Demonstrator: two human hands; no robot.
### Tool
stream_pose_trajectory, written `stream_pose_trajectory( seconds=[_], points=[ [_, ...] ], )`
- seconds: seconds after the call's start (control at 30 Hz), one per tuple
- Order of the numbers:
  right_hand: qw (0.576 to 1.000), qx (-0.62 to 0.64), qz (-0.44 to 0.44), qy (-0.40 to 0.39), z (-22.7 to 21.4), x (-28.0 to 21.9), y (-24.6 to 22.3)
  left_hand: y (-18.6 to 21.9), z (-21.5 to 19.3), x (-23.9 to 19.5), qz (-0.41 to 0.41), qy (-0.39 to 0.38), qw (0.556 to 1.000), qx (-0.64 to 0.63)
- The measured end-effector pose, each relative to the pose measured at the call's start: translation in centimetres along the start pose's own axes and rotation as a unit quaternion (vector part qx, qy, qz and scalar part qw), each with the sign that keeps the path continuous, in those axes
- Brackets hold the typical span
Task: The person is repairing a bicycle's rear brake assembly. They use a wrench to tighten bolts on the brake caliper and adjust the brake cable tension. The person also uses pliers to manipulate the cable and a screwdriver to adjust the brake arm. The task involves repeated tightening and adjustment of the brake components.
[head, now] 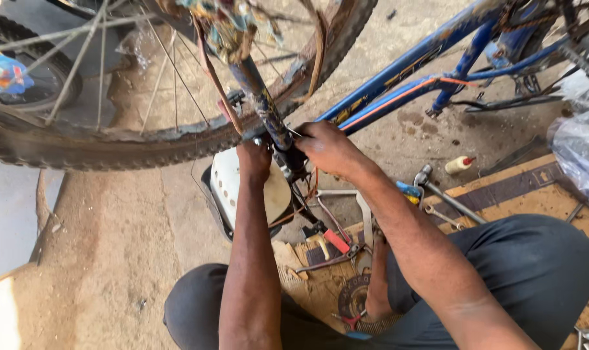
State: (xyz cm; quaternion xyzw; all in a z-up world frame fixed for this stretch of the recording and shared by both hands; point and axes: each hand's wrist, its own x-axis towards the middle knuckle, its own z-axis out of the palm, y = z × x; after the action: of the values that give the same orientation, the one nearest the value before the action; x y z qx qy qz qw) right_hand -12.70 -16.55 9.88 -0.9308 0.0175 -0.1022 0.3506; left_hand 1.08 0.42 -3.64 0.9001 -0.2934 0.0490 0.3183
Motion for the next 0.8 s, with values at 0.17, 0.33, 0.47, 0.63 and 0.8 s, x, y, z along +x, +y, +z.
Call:
stream_pose_trajectory(
  seconds=[0.17,0.33,0.47,0.63,0.8],
  points=[
    [0.990,0.002,0.078,0.121,1.9,-1.8,-0.3,1.0,-0.3,0.6,-0.088,0.044,0.981,-0.164],
    [0.977,-0.015,-0.052,0.208,6.3,-1.8,1.4,-1.4,1.4,0.5,-0.020,-0.010,1.000,0.019],
    [0.966,-0.020,-0.080,0.245,6.7,-1.3,2.2,-3.3,3.5,0.7,0.028,-0.024,0.991,0.129],
    [0.973,0.024,-0.063,0.221,7.1,-2.6,1.0,-5.1,5.9,0.9,0.052,-0.143,0.940,0.305],
    [0.988,-0.001,-0.078,0.131,4.2,-1.1,0.1,-6.7,7.5,1.0,0.126,-0.043,0.929,0.346]
  ],
)
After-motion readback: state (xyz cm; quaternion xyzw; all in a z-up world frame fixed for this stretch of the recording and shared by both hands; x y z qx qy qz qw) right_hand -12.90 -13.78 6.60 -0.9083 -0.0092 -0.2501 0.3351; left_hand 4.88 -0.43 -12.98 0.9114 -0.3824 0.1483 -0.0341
